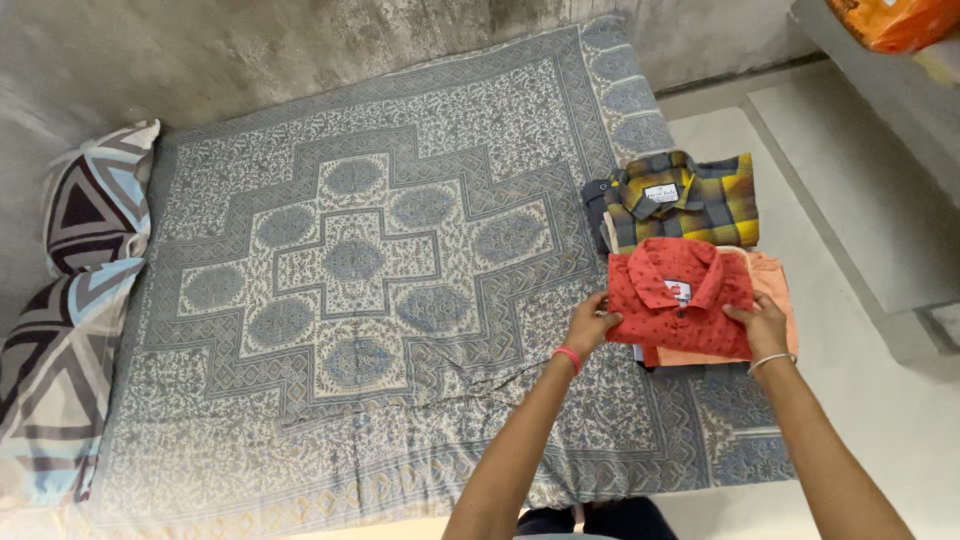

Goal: The person folds a red shirt on a bed and then places it on an orange chair along with another folded peach shirt.

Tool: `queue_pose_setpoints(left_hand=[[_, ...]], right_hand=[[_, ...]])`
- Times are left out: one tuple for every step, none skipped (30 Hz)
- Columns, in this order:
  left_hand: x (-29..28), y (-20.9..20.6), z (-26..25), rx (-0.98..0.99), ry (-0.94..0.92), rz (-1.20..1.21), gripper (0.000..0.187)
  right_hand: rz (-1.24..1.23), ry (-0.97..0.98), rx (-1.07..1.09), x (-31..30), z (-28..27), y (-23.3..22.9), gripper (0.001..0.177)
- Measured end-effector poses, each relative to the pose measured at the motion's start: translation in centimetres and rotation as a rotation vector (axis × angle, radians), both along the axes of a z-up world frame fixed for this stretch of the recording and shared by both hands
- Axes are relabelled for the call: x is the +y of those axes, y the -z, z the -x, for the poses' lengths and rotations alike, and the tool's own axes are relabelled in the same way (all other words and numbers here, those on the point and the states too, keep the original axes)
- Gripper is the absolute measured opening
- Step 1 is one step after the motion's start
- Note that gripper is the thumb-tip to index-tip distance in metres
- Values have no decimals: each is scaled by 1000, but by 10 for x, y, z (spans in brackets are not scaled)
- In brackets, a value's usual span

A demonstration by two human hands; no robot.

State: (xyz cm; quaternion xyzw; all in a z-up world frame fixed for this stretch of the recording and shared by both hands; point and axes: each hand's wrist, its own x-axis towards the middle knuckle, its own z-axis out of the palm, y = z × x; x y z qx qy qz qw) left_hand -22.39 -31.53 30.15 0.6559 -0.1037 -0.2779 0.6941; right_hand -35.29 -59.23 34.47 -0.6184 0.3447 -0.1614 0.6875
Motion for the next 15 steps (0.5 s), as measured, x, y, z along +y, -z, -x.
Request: queue_pose_setpoints(left_hand=[[-3, 1, 1, -36, -12, -33, 54], [-7, 3, 1, -73, -23, -66, 54], [-17, 3, -2, -110, -38, -87, 53], [-25, 3, -8, -156, -54, -69, 52], [-30, 4, -9, -197, -71, -50, 50], [-39, 6, -7, -237, -88, -32, 48], [-47, 10, -6, -179, -89, -29, 49], [-55, 13, -8, -121, -89, -26, 50], [-63, 14, -15, -73, -93, -22, 51], [-73, 12, -24, -117, -95, -7, 52], [-78, 11, -24, -143, -105, -2, 53], [-83, 12, -21, -170, -114, 3, 54], [-86, 16, -23, -142, -82, -28, 53], [-90, 20, -24, -113, -51, -59, 53], [-99, 19, -29, -89, -20, -83, 52]], right_hand=[[27, 2, 3, -2, 1, 4, 44], [54, 4, 6, -4, 3, 8, 44], [93, 3, 9, -13, 0, 5, 44], [111, 6, -12, -19, -5, 4, 44], [130, 6, -26, -22, -4, 3, 45], [149, 6, -41, -28, -2, 2, 46], [140, 4, -54, -33, -2, 2, 45], [132, 2, -68, -39, -3, 3, 45], [124, -3, -91, -49, -9, 0, 44], [164, -19, -104, -61, -18, -5, 43], [196, -44, -100, -69, -21, -8, 41], [228, -70, -96, -76, -21, -10, 39], [202, -75, -84, -81, -26, -10, 39], [177, -79, -71, -86, -30, -11, 39], [159, -85, -63, -96, -37, -17, 39]])
